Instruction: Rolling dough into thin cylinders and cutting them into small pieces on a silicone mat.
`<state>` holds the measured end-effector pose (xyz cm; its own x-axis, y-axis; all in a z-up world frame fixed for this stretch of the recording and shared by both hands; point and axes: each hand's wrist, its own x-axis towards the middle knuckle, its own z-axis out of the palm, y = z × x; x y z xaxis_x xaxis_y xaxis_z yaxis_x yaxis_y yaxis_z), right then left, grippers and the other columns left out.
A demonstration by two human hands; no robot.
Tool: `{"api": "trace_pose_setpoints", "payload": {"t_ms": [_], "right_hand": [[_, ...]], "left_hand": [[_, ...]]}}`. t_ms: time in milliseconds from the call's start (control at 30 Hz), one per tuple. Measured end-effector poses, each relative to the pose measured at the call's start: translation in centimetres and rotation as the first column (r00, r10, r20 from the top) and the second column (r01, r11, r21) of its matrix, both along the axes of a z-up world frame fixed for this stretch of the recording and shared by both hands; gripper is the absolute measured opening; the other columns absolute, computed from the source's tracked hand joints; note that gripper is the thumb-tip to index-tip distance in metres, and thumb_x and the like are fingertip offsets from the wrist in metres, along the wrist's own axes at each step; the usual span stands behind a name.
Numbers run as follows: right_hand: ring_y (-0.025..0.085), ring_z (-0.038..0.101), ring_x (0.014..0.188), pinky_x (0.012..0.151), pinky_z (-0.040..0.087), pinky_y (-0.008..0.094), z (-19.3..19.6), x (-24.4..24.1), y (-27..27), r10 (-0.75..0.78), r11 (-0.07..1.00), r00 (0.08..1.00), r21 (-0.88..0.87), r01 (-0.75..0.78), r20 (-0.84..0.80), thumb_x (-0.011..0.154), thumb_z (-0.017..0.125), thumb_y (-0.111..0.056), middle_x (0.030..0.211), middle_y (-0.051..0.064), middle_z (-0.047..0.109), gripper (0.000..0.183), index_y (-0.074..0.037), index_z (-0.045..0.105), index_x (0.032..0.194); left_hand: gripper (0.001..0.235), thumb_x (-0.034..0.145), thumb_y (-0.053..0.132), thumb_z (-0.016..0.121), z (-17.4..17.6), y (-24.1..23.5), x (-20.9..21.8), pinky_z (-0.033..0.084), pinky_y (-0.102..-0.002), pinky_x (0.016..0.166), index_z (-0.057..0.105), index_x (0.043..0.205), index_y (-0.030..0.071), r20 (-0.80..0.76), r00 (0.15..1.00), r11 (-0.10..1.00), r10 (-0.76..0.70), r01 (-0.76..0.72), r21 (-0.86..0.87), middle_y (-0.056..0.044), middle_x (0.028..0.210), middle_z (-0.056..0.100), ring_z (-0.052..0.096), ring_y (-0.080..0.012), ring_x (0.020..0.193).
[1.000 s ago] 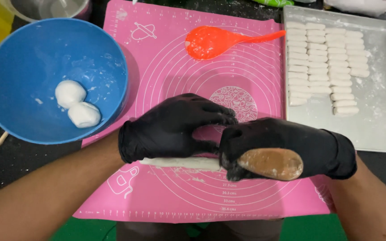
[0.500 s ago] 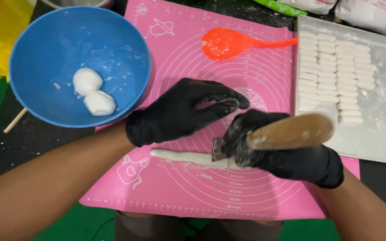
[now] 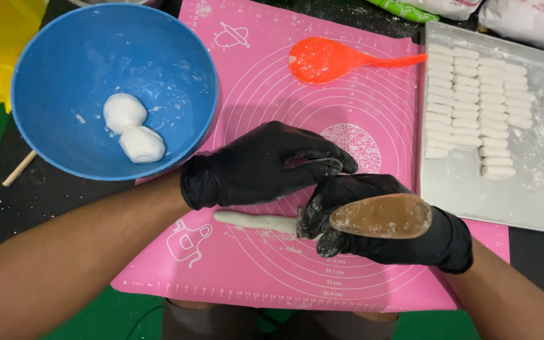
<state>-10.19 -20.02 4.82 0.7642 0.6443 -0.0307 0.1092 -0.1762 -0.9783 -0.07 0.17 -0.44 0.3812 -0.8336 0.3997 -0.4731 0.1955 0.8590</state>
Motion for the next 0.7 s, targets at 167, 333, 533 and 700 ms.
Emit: {"api": "trace_pose_setpoints", "payload": {"t_ms": [167,333,533,700], "right_hand": [[0.019,0.076,0.096,0.086,0.068,0.03,-0.1,-0.1,-0.1,0.039,0.999,0.995,0.023,-0.042,0.092,0.09,0.074,-0.009,0.107,0.01,0.073,0.016,-0.005,0.071,0.106],[0.02,0.078,0.091,0.083,0.07,0.031,0.8,-0.1,0.5,0.021,1.0,1.0,0.012,-0.02,-0.008,0.092,0.071,-0.014,0.103,0.01,0.073,0.017,-0.004,0.072,0.106],[0.016,0.077,0.086,0.081,0.066,0.03,0.1,-0.2,1.1,0.007,0.996,0.997,-0.09,0.0,0.073,0.085,0.082,-0.013,0.097,0.005,0.074,0.017,-0.01,0.071,0.099],[0.016,0.078,0.089,0.086,0.066,0.031,-0.7,-0.1,1.1,-0.022,0.995,0.999,-0.101,0.024,0.025,0.087,0.08,-0.013,0.098,0.005,0.076,0.015,-0.01,0.073,0.099]], "left_hand": [[0.028,0.107,0.022,0.054,0.0,0.0,-0.1,0.059,-0.039,0.104,0.07,0.124,0.007,0.001,1.0,1.0,-0.005,0.005,0.014,-0.013,0.128,0.074,0.072,-0.0259,0.122],[0.028,0.105,0.022,0.057,0.0,0.0,0.0,0.06,-0.037,0.104,0.07,0.124,0.006,-0.03,1.0,1.0,-0.005,0.005,0.013,-0.013,0.129,0.074,0.072,-0.0239,0.122],[0.027,0.104,0.023,0.06,0.2,0.0,-0.2,0.061,-0.036,0.101,0.07,0.123,0.006,-0.009,1.0,1.0,0.02,-0.02,0.009,-0.013,0.127,0.075,0.073,-0.0236,0.12],[0.031,0.106,0.025,0.054,0.1,-0.1,-0.1,0.057,-0.037,0.104,0.071,0.124,0.006,0.006,0.999,0.998,0.052,-0.052,0.035,-0.012,0.127,0.075,0.072,-0.0237,0.121]]}}
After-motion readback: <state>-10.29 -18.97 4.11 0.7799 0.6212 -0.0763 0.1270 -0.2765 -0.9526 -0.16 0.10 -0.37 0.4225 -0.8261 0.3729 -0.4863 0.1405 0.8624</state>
